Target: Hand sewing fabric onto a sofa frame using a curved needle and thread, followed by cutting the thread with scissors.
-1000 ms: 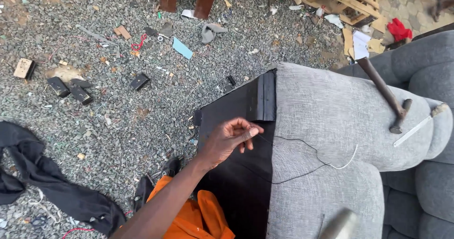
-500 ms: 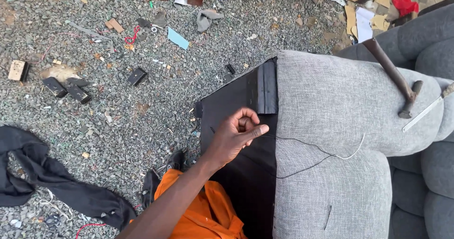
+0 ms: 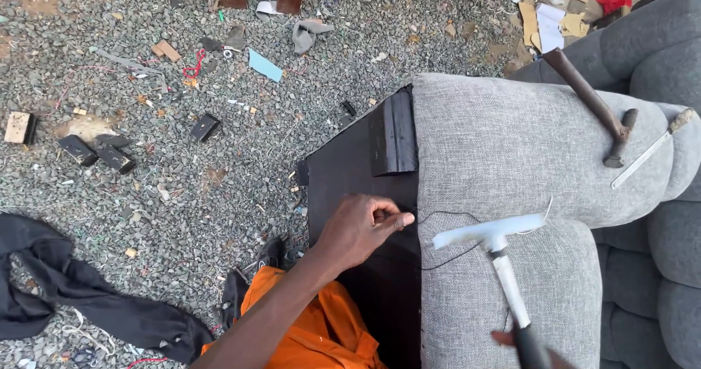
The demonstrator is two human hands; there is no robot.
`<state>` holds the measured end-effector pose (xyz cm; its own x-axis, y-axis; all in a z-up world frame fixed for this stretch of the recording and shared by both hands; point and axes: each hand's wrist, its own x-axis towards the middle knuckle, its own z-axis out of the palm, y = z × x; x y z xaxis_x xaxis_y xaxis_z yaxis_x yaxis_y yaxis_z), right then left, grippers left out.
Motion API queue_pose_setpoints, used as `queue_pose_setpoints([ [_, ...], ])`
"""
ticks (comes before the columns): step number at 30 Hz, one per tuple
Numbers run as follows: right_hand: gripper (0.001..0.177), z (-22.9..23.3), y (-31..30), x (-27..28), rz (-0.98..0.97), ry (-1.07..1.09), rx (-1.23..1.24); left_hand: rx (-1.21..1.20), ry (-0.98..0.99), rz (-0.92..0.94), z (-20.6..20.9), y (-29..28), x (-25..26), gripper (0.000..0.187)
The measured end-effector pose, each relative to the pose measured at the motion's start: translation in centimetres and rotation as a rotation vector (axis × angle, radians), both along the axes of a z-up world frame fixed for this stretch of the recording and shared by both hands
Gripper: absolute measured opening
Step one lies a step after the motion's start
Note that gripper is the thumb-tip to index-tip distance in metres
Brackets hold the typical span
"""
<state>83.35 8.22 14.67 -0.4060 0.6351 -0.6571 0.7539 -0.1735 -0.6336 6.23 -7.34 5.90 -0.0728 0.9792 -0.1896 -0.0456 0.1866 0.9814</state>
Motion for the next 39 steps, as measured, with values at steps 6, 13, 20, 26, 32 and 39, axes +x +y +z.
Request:
queue_pose_setpoints([
  [6,0.089,3.8,-7.9,-34.1,0.05,-0.021,-0.003,-0.024,0.047,-0.038,-0.3,-0.7,0.7,0.014],
  [13,0.053,12.1,-14.7,-55.5,0.138,-0.719,0.677,0.031,0.158,-0.025,-0.1,-1.0,1.2,0.02],
  [20,0.049,14.0,-12.9,-59.7,0.445,-0.807,0.745,0.126,0.108,0.043,-0.7,-1.7,2.7,0.023],
  [26,0.039,13.2,-11.6,-61.2,0.76,-0.955,0.724,0.095,-0.007,0.102,-1.4,-2.3,4.1,0.031],
  [32,0.038,13.1,-11.5,-62.5,0.92,-1.245,0.705,-0.009,-0.19,0.082,-2.8,-2.5,5.8,0.043],
  [39,0.04,13.3,-12.3,-62.2,0.871,-0.82,0.936,-0.03,-0.278,0.038,-3.1,-2.5,5.7,0.048],
])
